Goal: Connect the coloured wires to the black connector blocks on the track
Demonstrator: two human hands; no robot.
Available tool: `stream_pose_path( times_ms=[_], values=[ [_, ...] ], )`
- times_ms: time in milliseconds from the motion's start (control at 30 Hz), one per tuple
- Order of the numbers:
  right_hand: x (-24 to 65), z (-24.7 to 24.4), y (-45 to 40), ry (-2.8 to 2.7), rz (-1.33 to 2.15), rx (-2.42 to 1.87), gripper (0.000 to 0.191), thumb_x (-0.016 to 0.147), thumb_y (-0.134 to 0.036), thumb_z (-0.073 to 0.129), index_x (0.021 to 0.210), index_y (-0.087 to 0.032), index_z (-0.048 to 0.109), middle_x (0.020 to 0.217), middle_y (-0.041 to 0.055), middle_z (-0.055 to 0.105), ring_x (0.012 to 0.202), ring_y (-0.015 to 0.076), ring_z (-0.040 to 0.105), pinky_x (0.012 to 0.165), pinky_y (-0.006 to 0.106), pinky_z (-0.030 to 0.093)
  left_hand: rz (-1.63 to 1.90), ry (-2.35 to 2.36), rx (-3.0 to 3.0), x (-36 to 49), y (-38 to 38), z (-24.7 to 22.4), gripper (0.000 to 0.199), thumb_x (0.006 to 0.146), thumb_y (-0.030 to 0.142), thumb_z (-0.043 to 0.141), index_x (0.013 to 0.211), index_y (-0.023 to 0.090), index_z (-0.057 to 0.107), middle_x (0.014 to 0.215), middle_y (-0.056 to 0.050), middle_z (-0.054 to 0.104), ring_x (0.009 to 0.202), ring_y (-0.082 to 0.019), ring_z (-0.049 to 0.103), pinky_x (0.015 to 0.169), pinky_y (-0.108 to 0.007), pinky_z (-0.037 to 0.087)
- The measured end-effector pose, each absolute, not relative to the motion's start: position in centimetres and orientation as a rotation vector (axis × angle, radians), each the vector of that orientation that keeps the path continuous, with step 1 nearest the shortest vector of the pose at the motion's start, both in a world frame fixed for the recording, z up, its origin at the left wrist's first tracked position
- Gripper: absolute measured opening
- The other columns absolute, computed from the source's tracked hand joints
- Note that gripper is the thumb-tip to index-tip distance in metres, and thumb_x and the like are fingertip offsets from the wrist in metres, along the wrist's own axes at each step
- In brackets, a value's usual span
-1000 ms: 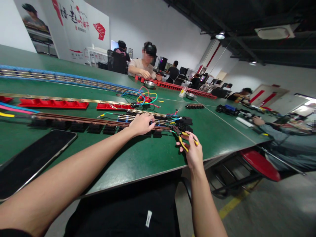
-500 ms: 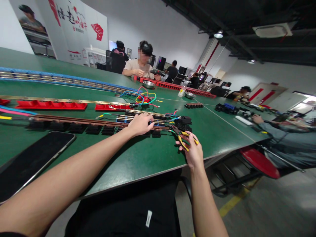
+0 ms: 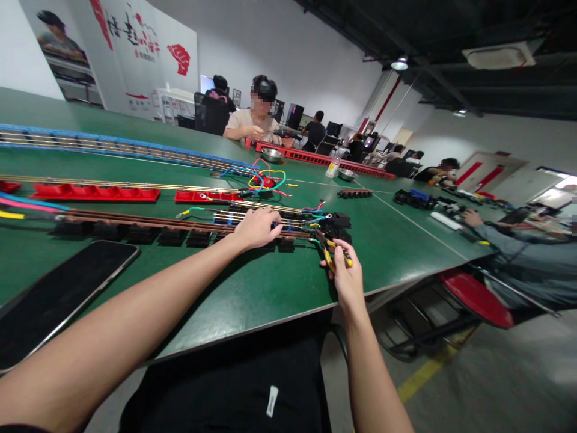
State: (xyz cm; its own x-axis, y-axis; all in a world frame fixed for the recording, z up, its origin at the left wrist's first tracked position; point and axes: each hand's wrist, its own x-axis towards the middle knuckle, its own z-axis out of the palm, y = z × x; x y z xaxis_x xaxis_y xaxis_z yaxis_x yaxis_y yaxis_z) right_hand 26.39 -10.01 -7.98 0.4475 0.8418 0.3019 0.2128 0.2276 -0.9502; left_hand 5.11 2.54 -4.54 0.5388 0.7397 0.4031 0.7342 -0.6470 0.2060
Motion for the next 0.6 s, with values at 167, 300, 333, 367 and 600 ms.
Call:
stream_pose_path(
  times_ms=[167,300,333,367,600],
  values=[
    [26.5,-8.0,-9.9,-1.053,0.533,-1.282,0.047,0.084,-0.055,0.058,0.114,-0.019,0.059,0.078,0.0022,0.064,0.057,0.0131,0.064,0.04,0.019,0.038,0.728,1.307,2.75,5.1,2.5,-4.5,0.024,0.091,0.035,0.046,0.099,0.021,0.063,0.116,-0.009,0.065,0.108,-0.028,0.059,0.088,-0.042,0.044],
    [26.5,-8.0,-10.0,-1.083,0.517,-1.277,0.048,0.086,-0.053,0.057,0.118,-0.018,0.058,0.082,0.004,0.067,0.06,0.0136,0.064,0.045,0.021,0.045,0.724,1.309,2.745,5.1,2.4,-4.5,0.024,0.091,0.035,0.046,0.099,0.021,0.063,0.116,-0.009,0.065,0.107,-0.028,0.059,0.088,-0.043,0.044],
    [26.4,-8.0,-10.1,-1.089,0.513,-1.282,0.049,0.086,-0.053,0.057,0.12,-0.018,0.058,0.085,0.0054,0.068,0.06,0.0137,0.065,0.046,0.022,0.046,0.724,1.308,2.745,5.1,2.4,-4.5,0.025,0.091,0.035,0.046,0.099,0.021,0.064,0.116,-0.009,0.065,0.107,-0.028,0.059,0.088,-0.042,0.044],
    [26.4,-8.0,-10.1,-1.095,0.507,-1.287,0.05,0.087,-0.053,0.056,0.121,-0.017,0.058,0.088,0.0068,0.07,0.061,0.0137,0.065,0.047,0.022,0.047,0.723,1.308,2.744,5.1,2.4,-4.5,0.025,0.091,0.035,0.046,0.099,0.021,0.064,0.116,-0.009,0.065,0.107,-0.027,0.059,0.088,-0.042,0.044],
    [26.2,-6.5,-11.5,-1.058,0.533,-1.286,0.047,0.086,-0.055,0.057,0.117,-0.019,0.058,0.092,0.008,0.072,0.057,0.0128,0.064,0.048,0.023,0.048,0.723,1.309,2.747,5.1,2.4,-4.5,0.026,0.09,0.035,0.045,0.101,0.021,0.064,0.117,-0.009,0.065,0.107,-0.028,0.058,0.088,-0.044,0.044]
  ],
)
